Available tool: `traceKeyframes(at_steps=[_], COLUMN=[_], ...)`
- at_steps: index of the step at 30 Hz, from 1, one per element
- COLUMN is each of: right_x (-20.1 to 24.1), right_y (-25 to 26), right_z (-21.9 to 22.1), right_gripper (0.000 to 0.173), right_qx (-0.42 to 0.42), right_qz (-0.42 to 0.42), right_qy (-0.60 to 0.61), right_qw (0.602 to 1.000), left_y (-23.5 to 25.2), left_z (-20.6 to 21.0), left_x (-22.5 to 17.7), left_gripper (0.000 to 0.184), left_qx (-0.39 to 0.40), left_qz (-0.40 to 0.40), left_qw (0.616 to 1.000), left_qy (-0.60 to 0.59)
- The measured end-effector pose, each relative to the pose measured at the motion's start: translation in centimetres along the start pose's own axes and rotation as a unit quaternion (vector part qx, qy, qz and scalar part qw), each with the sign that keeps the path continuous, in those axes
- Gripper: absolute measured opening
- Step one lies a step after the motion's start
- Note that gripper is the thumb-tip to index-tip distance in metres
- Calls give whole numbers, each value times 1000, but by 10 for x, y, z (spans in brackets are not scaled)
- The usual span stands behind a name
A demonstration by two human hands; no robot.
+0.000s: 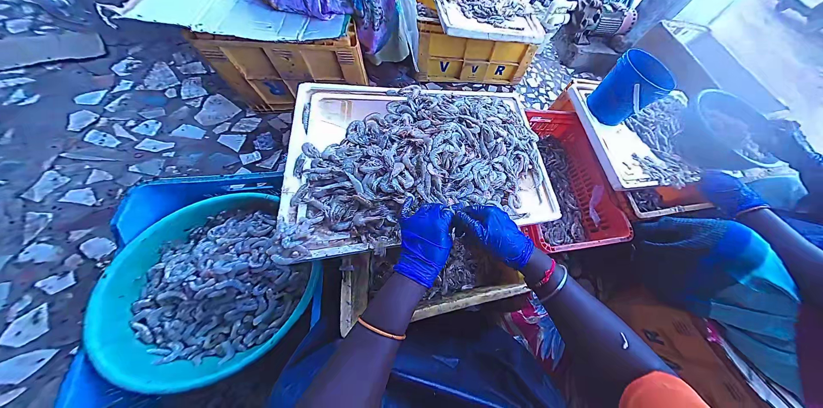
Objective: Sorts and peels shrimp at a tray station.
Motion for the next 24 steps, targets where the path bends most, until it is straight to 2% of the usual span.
traceKeyframes(at_steps=[2, 4, 6, 9, 12, 14, 16, 19, 23, 24], right_x=[-7, -12, -13, -12, -13, -17, -19, -17, -10, -11], right_y=[4, 7, 6, 5, 4, 6, 6, 5, 1, 0], right_z=[-6, -9, -8, -1, -2, -5, -6, -5, 1, 1], right_gripper=[43, 41, 39, 33, 30, 31, 31, 30, 28, 29], right_qx=[13, 20, 32, 40, 64, 69, 67, 70, 78, 77], right_qz=[-22, -50, -70, -107, -100, -92, -95, -105, -81, -80], right_qy=[26, 48, 79, 164, 223, 247, 272, 293, 301, 317], right_qw=[999, 997, 994, 980, 968, 962, 955, 948, 947, 942], left_y=[2, 5, 8, 8, 7, 4, 1, -1, 0, 0], left_z=[-1, -3, -6, -10, -17, -21, -21, -15, -11, -12], left_x=[2, 6, 7, 12, 28, 40, 43, 24, 16, 15], left_gripper=[27, 25, 23, 22, 22, 24, 28, 34, 31, 30], left_qx=[-28, -57, -88, -120, -150, -130, -58, 44, 96, 81], left_qz=[-55, -145, -199, -256, -296, -288, -211, -100, -97, -89], left_qw=[993, 952, 909, 884, 876, 884, 892, 884, 945, 962], left_qy=[-105, -263, -357, -371, -349, -344, -396, -454, -297, -246])
Point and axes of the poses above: each hand's wrist, its own y-axis towards the middle knuckle, its own z-axis out of the palm, x = y × z, the point moved 3 cm from there along y, towards the middle knuckle, and after that the axes turned 12 degrees about z, right-handed, at the moved point
